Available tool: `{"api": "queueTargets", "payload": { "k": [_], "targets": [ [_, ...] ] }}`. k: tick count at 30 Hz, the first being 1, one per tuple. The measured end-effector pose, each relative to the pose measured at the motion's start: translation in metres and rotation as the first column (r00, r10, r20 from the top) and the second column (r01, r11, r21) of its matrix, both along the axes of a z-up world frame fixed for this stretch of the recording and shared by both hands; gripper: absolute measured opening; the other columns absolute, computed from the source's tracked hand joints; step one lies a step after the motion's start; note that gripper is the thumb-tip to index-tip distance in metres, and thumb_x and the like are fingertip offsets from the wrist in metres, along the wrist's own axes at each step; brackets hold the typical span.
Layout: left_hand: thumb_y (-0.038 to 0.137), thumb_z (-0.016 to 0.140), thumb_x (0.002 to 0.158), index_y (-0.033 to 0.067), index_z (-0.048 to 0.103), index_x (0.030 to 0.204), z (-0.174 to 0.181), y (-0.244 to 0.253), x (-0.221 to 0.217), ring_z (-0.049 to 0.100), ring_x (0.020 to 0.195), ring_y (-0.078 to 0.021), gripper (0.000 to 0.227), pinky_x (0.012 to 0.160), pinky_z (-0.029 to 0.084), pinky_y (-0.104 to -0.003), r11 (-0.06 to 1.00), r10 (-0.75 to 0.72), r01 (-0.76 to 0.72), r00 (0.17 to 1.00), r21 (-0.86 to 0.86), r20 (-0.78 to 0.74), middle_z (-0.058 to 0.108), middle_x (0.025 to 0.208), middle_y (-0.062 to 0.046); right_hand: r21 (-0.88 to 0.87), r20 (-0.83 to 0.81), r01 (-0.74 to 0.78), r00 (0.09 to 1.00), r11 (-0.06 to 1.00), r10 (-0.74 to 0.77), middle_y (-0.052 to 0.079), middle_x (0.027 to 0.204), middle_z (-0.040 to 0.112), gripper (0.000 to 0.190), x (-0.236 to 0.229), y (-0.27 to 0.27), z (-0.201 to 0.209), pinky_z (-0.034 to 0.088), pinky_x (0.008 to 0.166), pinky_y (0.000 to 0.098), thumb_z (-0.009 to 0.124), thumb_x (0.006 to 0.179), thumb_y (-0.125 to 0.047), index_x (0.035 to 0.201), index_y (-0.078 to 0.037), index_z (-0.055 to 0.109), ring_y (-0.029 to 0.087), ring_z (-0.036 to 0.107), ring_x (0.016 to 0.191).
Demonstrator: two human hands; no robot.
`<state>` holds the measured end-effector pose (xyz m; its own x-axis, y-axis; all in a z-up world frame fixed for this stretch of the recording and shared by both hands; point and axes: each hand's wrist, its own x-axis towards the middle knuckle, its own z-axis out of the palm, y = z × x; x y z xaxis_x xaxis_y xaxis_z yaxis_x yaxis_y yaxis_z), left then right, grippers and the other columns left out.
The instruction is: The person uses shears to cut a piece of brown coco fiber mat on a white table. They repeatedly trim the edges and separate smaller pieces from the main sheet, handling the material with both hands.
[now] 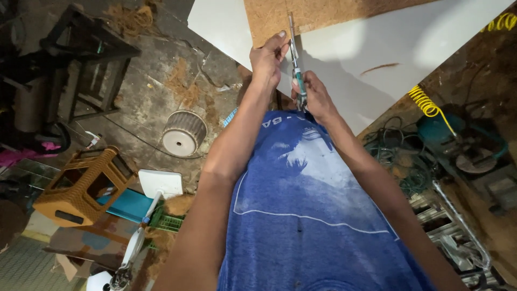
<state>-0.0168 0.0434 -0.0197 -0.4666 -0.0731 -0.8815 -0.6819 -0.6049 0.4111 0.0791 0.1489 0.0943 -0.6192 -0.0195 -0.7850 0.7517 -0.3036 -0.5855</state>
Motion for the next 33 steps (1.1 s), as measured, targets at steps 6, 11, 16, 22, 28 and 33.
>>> {"api": "queueTargets", "payload": {
  "k": [6,11,16,22,28,33],
  "targets": [
    [0.001,0.085,0.066,-0.0099,0.074,0.083,0.002,0.0,0.0,0.072,0.076,-0.0255,0.023,0.062,0.059,-0.026,1.0,0.015,-0.015,0.999,0.005,-0.033,0.073,0.086,-0.017,0.059,0.005,-0.049,0.999,0.997,0.049,0.005,0.074,0.061,0.032,0.002,0.0,-0.005,0.049,0.055,0.0252,0.064,0.093,-0.04,0.094,-0.014,0.046,0.013,0.057,0.062],
    [0.001,0.085,0.067,-0.0084,0.074,0.082,0.006,-0.003,-0.003,0.073,0.079,-0.0263,0.021,0.07,0.062,-0.028,1.0,0.003,-0.003,1.0,0.026,-0.006,0.074,0.085,-0.016,0.115,-0.01,-0.072,0.997,0.991,0.074,0.004,0.075,0.062,0.03,0.002,0.0,-0.012,0.046,0.057,0.0268,0.065,0.092,-0.038,0.095,-0.013,0.049,0.012,0.056,0.063],
    [0.0,0.085,0.068,-0.0092,0.074,0.085,0.007,-0.004,-0.003,0.073,0.08,-0.0264,0.022,0.066,0.061,-0.026,0.999,-0.01,0.01,1.0,0.04,0.0,0.074,0.085,-0.016,0.158,0.071,-0.103,0.993,0.982,0.093,0.005,0.075,0.062,0.029,-0.011,0.0,0.002,0.047,0.054,0.0273,0.068,0.093,-0.032,0.09,-0.014,0.045,0.012,0.056,0.061],
    [-0.004,0.083,0.067,-0.0111,0.072,0.089,0.008,-0.004,0.002,0.072,0.084,-0.0249,0.026,0.072,0.062,-0.027,0.997,-0.026,0.024,0.999,0.072,0.032,0.073,0.097,-0.019,0.06,-0.018,-0.038,0.999,0.997,0.04,0.008,0.072,0.057,0.032,-0.017,0.002,-0.002,0.042,0.052,0.0321,0.062,0.093,-0.037,0.091,-0.014,0.041,0.018,0.052,0.059],
    [-0.002,0.084,0.066,-0.0099,0.073,0.089,0.0,-0.005,0.003,0.072,0.084,-0.0258,0.027,0.075,0.062,-0.03,0.998,-0.034,0.032,0.999,0.047,0.034,0.073,0.097,-0.017,0.118,-0.028,-0.006,1.0,0.993,0.01,0.004,0.073,0.059,0.024,-0.007,0.002,-0.02,0.044,0.055,0.0269,0.066,0.096,-0.027,0.091,-0.015,0.046,0.012,0.053,0.061],
    [0.017,0.083,0.069,-0.0106,0.07,0.108,0.042,-0.014,-0.009,0.059,0.125,-0.0356,0.05,0.082,0.061,-0.031,0.982,-0.179,0.182,0.982,0.041,-0.063,0.058,0.139,-0.026,0.166,-0.029,-0.087,0.995,0.982,0.094,0.003,0.072,0.06,0.027,-0.008,0.003,-0.017,0.044,0.061,0.0275,0.065,0.097,-0.031,0.09,-0.014,0.046,0.011,0.053,0.062]
  ]
}}
